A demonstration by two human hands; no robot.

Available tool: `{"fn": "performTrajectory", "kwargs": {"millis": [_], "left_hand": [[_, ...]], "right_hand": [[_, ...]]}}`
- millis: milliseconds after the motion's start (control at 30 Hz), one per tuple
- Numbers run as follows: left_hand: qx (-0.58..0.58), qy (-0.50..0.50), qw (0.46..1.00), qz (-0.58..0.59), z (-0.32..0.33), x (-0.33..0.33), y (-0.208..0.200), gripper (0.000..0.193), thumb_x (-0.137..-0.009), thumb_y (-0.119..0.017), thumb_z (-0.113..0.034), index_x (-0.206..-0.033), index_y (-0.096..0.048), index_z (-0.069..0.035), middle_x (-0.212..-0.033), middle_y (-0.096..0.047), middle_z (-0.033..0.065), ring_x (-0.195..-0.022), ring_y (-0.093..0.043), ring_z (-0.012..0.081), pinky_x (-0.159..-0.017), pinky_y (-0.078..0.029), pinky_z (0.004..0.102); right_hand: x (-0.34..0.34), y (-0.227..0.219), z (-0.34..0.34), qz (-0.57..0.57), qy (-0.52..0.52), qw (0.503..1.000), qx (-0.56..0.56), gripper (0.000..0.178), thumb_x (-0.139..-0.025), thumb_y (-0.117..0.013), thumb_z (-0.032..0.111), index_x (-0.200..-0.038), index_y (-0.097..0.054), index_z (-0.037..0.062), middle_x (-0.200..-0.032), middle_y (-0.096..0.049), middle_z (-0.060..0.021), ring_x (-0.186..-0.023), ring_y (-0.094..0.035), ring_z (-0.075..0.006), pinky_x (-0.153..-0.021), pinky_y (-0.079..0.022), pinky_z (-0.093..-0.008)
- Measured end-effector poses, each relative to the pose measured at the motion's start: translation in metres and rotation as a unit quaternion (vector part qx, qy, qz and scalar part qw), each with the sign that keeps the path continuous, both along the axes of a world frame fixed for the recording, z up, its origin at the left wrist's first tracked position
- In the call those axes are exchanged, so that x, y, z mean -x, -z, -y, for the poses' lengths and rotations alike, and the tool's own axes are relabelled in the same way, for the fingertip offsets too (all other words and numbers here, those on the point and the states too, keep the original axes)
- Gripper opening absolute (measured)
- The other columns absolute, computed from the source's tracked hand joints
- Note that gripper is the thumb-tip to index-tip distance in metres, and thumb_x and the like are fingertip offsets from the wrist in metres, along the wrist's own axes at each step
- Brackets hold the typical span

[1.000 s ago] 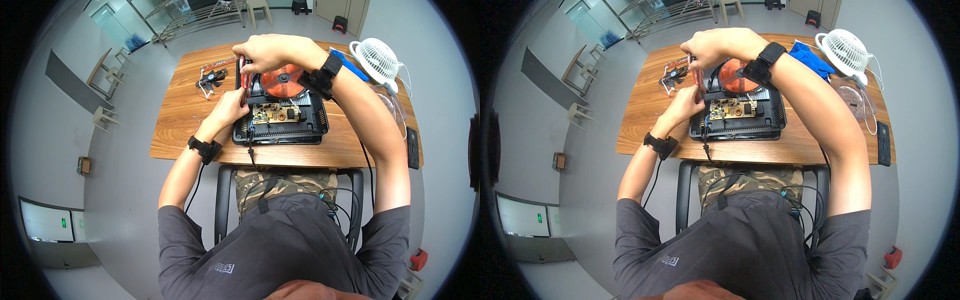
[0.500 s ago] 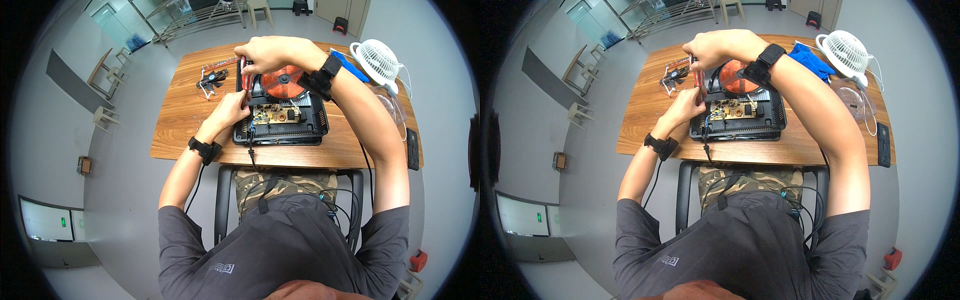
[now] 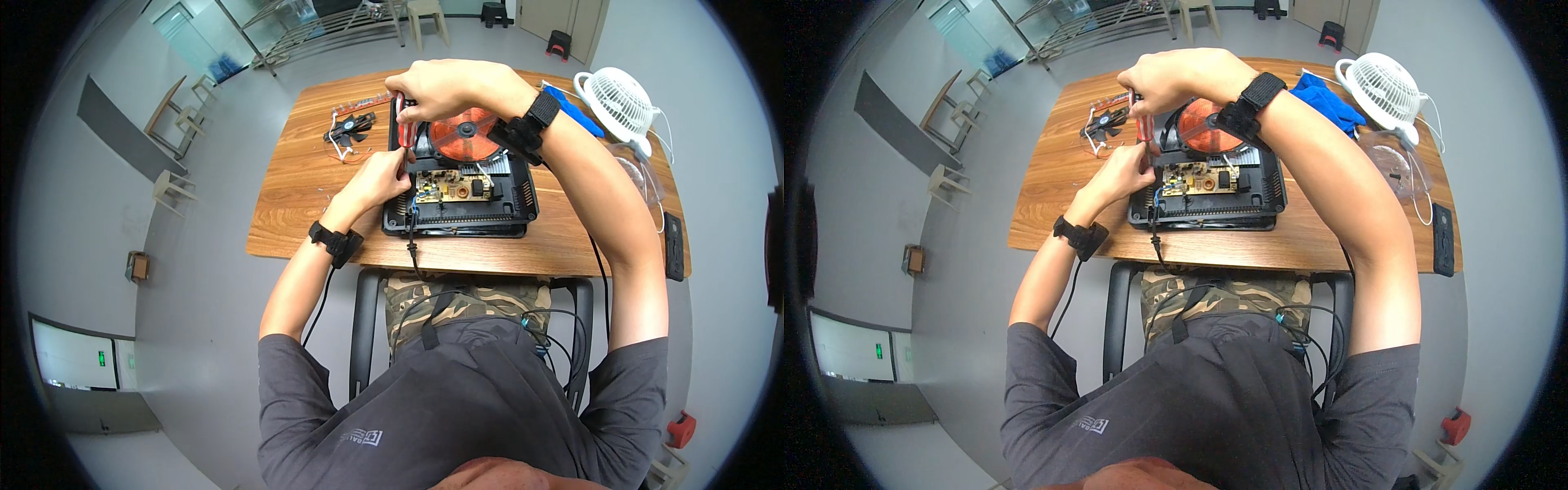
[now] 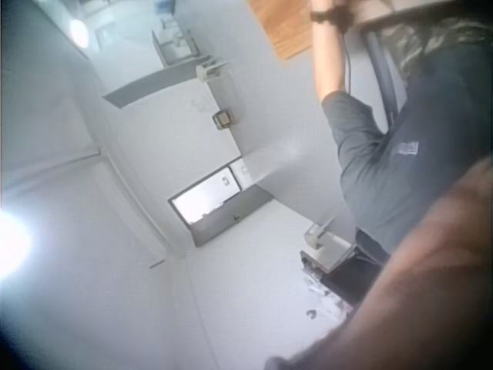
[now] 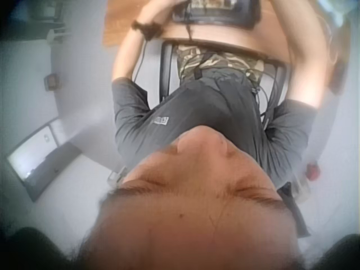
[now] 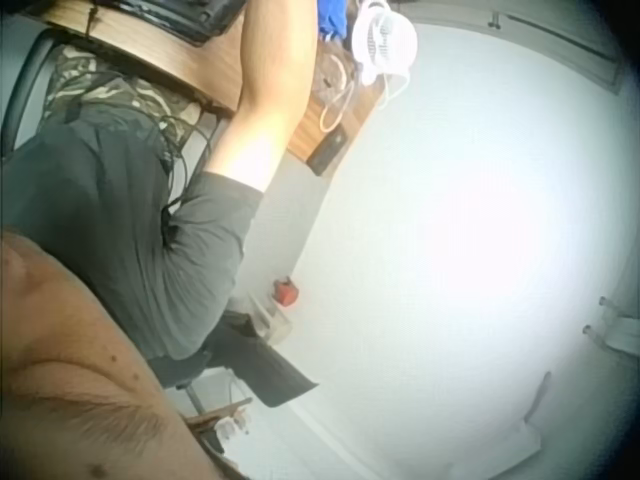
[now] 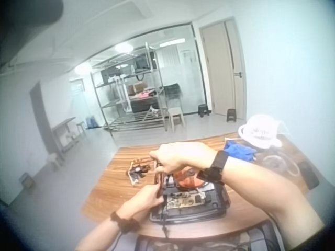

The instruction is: The person disassembles a black electronic device, removes internal components including a fan and circuit board, cleans the interior with a blue cloth, and then reassembles the device by securing the components with a screwdriver.

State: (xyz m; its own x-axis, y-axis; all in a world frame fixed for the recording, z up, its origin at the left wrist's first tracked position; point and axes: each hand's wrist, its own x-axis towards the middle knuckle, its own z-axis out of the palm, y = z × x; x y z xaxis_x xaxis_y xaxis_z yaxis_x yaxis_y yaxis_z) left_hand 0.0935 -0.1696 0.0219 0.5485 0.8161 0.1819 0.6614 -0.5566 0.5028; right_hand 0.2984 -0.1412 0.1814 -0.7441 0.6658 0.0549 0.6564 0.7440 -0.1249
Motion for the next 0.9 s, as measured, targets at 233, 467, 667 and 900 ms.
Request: {"fn": "performTrajectory", "kwargs": {"millis": [233,467,667,900], "left_hand": [[0.002,0.005,1.0,0.009,-0.001,-0.0015,0.003,0.038,-0.082,-0.066,-0.004,-0.119,-0.06,0.005,-0.078,-0.067,0.0184,-0.075,-0.07,0.0332,-0.074,-0.055,0.042],[0.005,-0.003,1.0,0.012,0.004,-0.0038,-0.0021,0.043,-0.083,-0.067,-0.005,-0.125,-0.058,0.003,-0.078,-0.067,0.0183,-0.074,-0.07,0.0332,-0.073,-0.055,0.0425],[-0.006,-0.001,1.0,0.023,0.0016,-0.0035,0.0023,0.045,-0.084,-0.068,-0.005,-0.127,-0.058,0.002,-0.077,-0.067,0.0183,-0.073,-0.07,0.0332,-0.073,-0.056,0.0421],[-0.023,-0.013,1.0,0.002,0.0048,-0.0076,0.0036,0.047,-0.083,-0.068,-0.004,-0.129,-0.057,0.002,-0.079,-0.068,0.0202,-0.077,-0.071,0.0353,-0.074,-0.056,0.0432]], "right_hand": [[0.0005,0.0003,-0.0007,0.011,0.011,1.0,0.003,0.045,-0.094,-0.069,0.04,-0.12,-0.063,0.0039,-0.095,-0.073,-0.0198,-0.093,-0.071,-0.0383,-0.081,-0.055,-0.0476],[-0.0034,-0.0012,0.0005,0.012,0.013,1.0,-0.011,0.048,-0.095,-0.068,0.045,-0.116,-0.064,0.0017,-0.091,-0.073,-0.0208,-0.09,-0.071,-0.0387,-0.079,-0.055,-0.0478],[-0.0069,0.0013,-0.0026,0.003,0.016,1.0,-0.019,0.054,-0.094,-0.067,0.052,-0.104,-0.068,-0.0009,-0.087,-0.072,-0.0213,-0.086,-0.071,-0.0393,-0.076,-0.056,-0.0471],[-0.0073,0.0017,-0.0017,0.01,0.021,0.999,-0.025,0.058,-0.093,-0.068,0.056,-0.102,-0.069,-0.0005,-0.087,-0.072,-0.0215,-0.087,-0.071,-0.0396,-0.078,-0.056,-0.0468]]}}
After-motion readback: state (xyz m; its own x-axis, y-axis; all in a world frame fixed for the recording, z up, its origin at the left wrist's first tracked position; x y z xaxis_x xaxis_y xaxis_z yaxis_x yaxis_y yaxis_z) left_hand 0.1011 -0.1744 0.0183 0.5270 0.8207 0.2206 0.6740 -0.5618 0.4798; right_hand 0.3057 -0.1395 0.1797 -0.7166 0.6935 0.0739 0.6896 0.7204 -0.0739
